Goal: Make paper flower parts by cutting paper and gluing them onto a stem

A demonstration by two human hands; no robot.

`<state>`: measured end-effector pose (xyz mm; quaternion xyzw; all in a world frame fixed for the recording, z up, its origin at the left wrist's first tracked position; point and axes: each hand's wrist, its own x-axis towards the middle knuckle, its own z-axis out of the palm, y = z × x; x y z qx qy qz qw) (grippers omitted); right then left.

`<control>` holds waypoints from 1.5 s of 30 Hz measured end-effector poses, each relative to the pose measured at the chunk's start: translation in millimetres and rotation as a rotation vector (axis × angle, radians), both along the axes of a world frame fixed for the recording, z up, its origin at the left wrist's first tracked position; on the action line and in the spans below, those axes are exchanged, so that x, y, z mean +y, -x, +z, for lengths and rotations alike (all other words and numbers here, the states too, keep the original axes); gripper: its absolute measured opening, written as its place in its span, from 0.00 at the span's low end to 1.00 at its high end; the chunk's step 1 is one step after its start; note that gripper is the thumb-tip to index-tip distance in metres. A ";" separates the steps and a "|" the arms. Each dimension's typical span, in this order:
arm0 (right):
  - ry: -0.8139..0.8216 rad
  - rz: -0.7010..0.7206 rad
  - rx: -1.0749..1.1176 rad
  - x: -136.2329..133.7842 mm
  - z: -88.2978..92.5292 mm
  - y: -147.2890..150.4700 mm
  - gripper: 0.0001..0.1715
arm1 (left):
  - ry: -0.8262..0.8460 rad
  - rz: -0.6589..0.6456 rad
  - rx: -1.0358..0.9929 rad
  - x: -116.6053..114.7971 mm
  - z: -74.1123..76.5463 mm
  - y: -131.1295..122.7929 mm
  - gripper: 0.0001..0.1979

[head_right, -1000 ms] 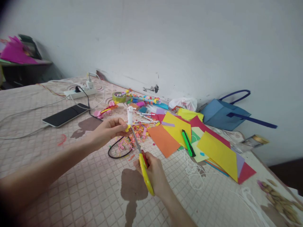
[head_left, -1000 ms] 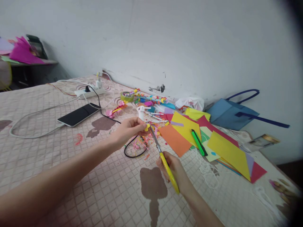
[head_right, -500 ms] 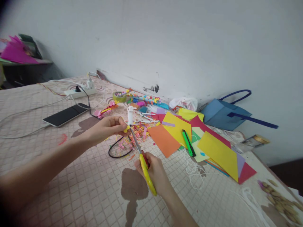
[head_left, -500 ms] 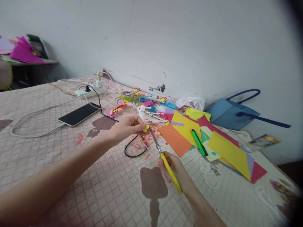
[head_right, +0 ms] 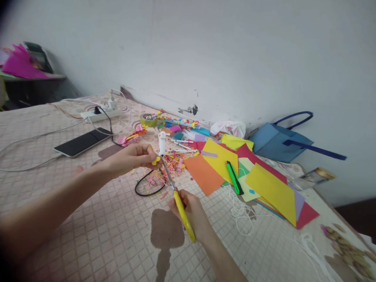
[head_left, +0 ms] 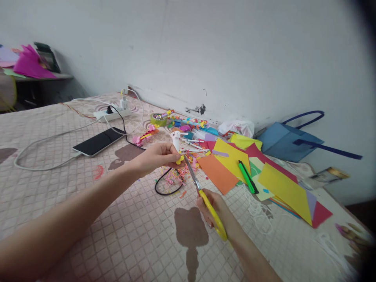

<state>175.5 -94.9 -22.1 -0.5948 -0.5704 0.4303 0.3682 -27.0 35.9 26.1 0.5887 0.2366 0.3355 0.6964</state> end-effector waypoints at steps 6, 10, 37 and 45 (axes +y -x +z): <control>0.208 0.044 0.382 -1.2 0.4 -0.2 0.30 | 0.043 0.049 0.039 -6.2 4.1 -3.7 0.09; 0.279 0.021 0.596 4.5 1.3 -1.8 0.33 | 0.029 0.091 0.097 -8.3 0.9 -6.7 0.09; -0.160 -0.234 0.366 6.4 10.7 10.4 0.13 | 0.252 0.021 0.080 -53.7 -31.8 -40.9 0.13; -0.167 -0.259 0.197 9.6 9.1 9.4 0.12 | 0.077 -0.021 0.199 -60.7 -33.0 -44.5 0.11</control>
